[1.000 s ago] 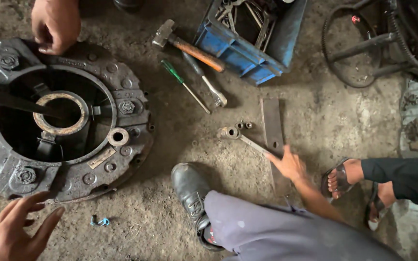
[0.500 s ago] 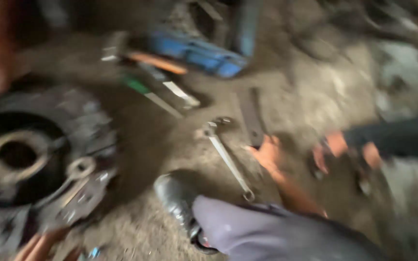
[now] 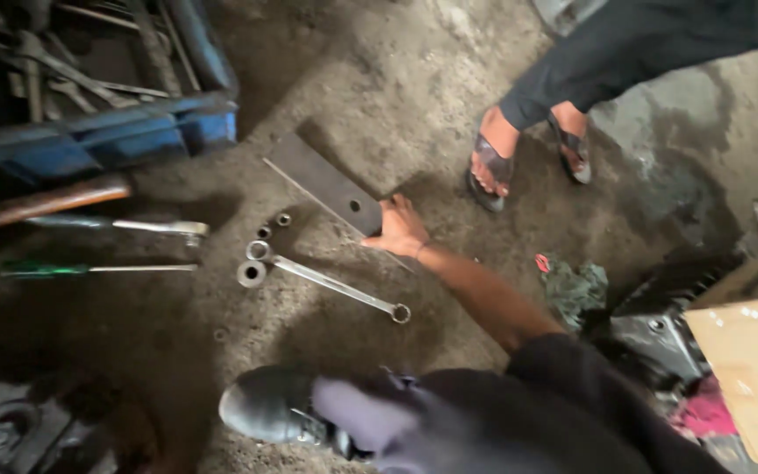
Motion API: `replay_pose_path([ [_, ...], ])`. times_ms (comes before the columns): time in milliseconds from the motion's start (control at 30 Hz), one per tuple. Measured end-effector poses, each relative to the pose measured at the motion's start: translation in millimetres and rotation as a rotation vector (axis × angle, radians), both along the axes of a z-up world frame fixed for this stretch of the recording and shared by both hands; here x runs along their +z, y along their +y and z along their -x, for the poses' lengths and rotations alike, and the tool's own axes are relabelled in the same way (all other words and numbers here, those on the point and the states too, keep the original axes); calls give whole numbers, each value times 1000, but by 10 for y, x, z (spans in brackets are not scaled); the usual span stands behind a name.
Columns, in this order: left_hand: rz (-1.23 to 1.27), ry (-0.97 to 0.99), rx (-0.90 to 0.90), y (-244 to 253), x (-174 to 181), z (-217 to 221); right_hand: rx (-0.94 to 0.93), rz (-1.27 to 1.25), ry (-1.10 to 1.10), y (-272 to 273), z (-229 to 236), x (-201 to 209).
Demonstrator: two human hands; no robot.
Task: Group of mechanics adjusting and repairing a large clutch plate assembly using various wrenches, hammers, and metal bars.
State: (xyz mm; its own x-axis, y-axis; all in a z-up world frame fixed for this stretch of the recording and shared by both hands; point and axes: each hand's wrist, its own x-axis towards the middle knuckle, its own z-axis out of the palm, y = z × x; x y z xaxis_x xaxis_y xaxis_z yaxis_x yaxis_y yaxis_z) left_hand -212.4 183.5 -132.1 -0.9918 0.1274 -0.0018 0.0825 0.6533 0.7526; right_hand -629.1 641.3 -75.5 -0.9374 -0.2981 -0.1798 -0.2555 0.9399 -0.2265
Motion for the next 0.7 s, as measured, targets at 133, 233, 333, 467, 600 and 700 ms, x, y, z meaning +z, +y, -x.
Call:
replay_pose_path([
  [133, -30, 52, 6, 799, 1810, 1912, 44, -76, 7, -18, -1, -14],
  [233, -209, 10, 125, 1184, 1737, 3077, -29, -6, 1, -209, -154, 381],
  [333, -206, -446, 304, 1899, 814, 3869, 6, 21, -74, -429, -208, 766],
  [467, -336, -552, 481, 2667, 300, 3969, -81, 121, -154, -408, -329, 790],
  [600, -1222, -285, 592, 2610, 1062, 3427, -101, 271, -6, -580, -834, 1306],
  [700, -1338, -144, 628, 2373, 1601, 3040, 50, 283, 172, -798, -1044, 1706],
])
